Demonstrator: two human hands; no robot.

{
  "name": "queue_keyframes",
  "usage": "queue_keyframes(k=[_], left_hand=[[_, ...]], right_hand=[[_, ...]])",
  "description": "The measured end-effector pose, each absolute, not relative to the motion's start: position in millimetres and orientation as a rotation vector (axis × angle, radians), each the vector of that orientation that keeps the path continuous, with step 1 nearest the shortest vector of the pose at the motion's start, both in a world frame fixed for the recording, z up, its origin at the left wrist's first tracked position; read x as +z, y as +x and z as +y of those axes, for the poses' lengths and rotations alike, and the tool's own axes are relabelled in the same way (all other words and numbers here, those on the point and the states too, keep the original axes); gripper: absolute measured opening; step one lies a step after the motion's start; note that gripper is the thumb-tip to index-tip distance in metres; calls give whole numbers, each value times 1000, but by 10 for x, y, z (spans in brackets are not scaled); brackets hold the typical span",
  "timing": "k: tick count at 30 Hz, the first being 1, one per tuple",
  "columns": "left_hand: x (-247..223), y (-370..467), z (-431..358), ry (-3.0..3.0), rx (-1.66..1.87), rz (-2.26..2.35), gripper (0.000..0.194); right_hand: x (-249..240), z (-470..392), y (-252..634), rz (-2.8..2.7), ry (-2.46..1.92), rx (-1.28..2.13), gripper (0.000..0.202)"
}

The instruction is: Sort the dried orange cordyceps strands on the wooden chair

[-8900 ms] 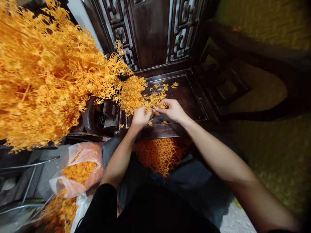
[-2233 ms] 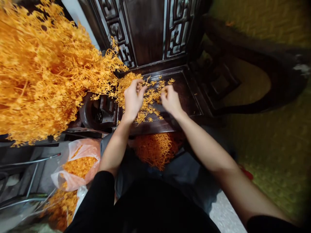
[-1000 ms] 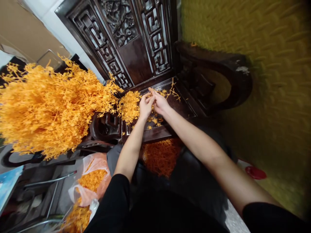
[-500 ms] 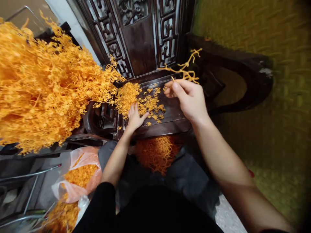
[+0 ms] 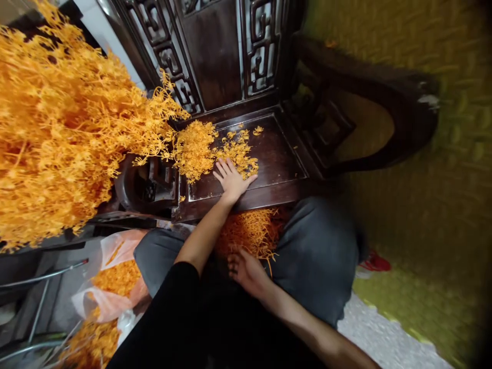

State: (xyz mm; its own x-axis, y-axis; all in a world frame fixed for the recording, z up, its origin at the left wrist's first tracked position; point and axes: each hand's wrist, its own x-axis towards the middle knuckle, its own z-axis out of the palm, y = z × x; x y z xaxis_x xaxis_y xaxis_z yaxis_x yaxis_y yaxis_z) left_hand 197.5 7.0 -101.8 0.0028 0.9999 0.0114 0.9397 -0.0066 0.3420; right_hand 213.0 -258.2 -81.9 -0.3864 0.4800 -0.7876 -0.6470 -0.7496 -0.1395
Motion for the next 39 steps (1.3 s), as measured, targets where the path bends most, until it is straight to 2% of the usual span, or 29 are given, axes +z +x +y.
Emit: queue_keyframes(k=[5,8,10,12,15,17,18,19,21,24,27,30,33,34,36,38,39], left_hand=[[-951,2159,656,1991,467,2077,124],[-868,2149,873,1987,458,2089,113],[-816,2092,851,2061,465,2044,107],[-768,1976,664,2218,483,1917,99],[-641,1675,165,2441,416,1603,83],[-479,1417,-181,2539,375,1472,68],[-372,1285,-325,2583,394,1443,61],[-250,1155,-439,2609,432,1442,54],[21,919,-573,2632,542,1501,42],[403,656,-587,2685,618,1609,32],[613,536,-538,2734,466,1725,36],[597,508,-518,2564,138,1919,35],[446,479,-448,2263,84,2178,33],[387,462,-394,2164,193,2267,33],[276,417,-238,1916,576,2324,34],[181,371,-47,1653,934,2137,29],[140,352,49,1583,1015,2055,24]], right_hand=[[-628,-2300,2309,214,-995,2381,33],[-373,-2317,2528,-88,-860,2503,34],[-245,-2327,2726,-485,-887,2440,44],[-224,-2330,2912,-1116,-1032,2236,46],[-418,-2333,3067,-2114,-1392,1771,39],[-592,-2294,3085,-2521,-1635,1429,37],[-649,-2245,3082,-2620,-1715,1246,43],[-671,-2171,3075,-2661,-1752,1075,49],[-591,-1970,3058,-2659,-1704,908,47],[-254,-1672,2996,-2761,-1561,1141,31],[75,-1465,2862,-2988,-1461,1303,19],[258,-1075,2690,-2958,-1296,1188,13],[356,-282,2455,-2442,-1152,958,21],[376,34,2350,-2215,-1166,866,25],[393,628,2105,-1899,-1133,836,48],[380,1066,1854,-1783,-1157,947,72],[367,1208,1745,-1786,-1180,959,77]])
